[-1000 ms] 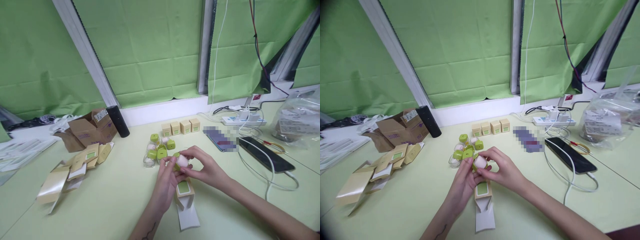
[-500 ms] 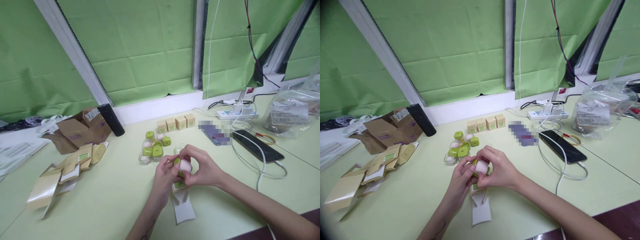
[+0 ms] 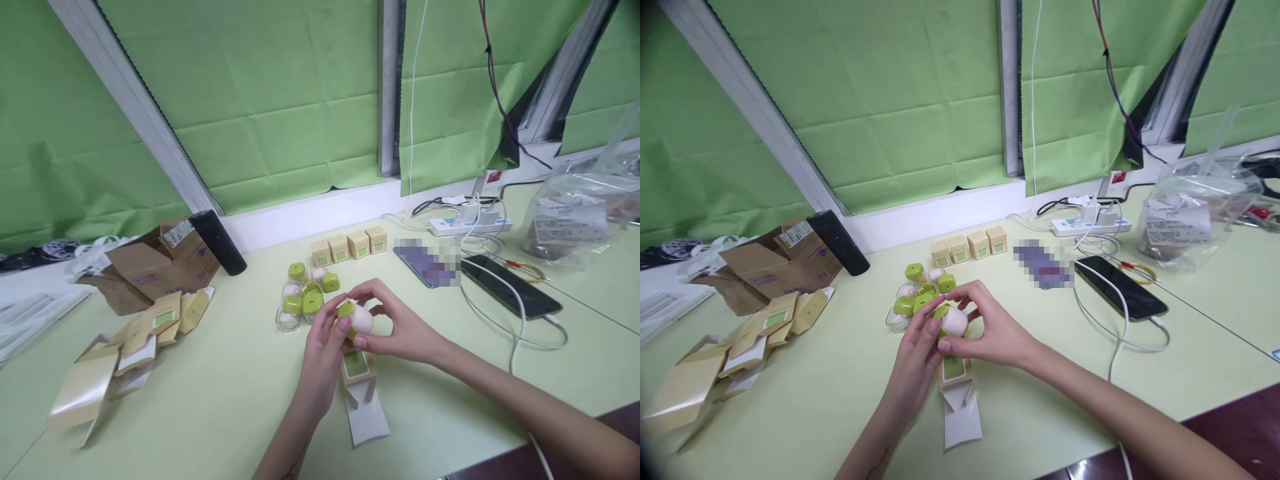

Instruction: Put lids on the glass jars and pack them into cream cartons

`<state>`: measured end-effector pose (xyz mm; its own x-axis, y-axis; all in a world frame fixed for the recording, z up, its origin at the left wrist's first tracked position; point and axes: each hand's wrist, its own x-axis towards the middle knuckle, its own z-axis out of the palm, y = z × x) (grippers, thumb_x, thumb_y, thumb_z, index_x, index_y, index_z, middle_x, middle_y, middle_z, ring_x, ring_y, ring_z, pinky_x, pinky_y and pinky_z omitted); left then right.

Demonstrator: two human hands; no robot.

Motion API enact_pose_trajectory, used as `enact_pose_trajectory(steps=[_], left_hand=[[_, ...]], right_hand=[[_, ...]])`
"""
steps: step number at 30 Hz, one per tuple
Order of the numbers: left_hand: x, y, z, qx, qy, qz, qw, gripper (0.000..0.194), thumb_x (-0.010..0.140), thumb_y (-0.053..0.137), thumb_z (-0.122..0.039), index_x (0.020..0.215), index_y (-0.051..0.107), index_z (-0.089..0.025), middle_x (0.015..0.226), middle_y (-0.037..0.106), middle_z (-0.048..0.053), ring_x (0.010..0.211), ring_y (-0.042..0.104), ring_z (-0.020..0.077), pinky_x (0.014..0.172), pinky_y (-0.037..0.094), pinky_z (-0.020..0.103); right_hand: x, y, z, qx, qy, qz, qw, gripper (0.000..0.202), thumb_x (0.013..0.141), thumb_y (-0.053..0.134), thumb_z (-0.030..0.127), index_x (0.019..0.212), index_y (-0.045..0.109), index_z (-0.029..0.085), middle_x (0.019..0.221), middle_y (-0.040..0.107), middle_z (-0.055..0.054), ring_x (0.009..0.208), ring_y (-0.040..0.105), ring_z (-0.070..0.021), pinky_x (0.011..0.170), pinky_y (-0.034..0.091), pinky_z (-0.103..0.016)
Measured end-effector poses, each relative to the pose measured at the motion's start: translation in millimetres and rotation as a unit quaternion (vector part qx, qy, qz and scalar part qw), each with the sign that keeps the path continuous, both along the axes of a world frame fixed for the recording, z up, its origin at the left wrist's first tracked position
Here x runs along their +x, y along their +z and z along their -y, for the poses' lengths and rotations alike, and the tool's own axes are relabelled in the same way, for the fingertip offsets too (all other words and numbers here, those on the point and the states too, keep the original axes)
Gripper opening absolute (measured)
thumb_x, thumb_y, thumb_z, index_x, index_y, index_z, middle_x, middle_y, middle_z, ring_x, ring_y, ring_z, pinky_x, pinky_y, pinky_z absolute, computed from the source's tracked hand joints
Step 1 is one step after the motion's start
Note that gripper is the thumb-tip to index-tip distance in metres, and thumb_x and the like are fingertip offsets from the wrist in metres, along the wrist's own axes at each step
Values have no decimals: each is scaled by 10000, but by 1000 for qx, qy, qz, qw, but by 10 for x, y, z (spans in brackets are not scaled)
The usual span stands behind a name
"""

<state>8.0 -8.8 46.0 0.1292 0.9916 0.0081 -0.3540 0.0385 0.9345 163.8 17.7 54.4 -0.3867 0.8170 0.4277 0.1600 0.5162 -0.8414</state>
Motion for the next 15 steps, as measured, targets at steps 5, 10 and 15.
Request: enact_pose_trajectory(steps=[5,10,15], left_hand=[[5,0,18,-17,-49,32,998,318,818,583,-333,1109,533,-214,984,608,50,794,590,141,678,502,257],[23,-21,27,-50,-59,59,995,316,825,553,-386,1080,551,-199,856,604,25,648,551,114,560,468,222],[38,-40,15,-97,-27,77,992,380,797,534,-519,947,580,-172,722,569,1,625,539,116,562,441,219]], right_hand=[[-9,9,3,-34,-3,25,999,337,755,658,332,1024,482,231,1059,557,-41,952,562,-178,722,494,-289],[-7,18,25,77,-12,67,995,388,737,675,280,1072,488,222,1028,566,-50,916,555,-183,726,487,-306],[25,6,23,181,12,66,981,485,698,712,302,1130,507,222,1063,503,-82,1048,499,-220,839,486,-351]])
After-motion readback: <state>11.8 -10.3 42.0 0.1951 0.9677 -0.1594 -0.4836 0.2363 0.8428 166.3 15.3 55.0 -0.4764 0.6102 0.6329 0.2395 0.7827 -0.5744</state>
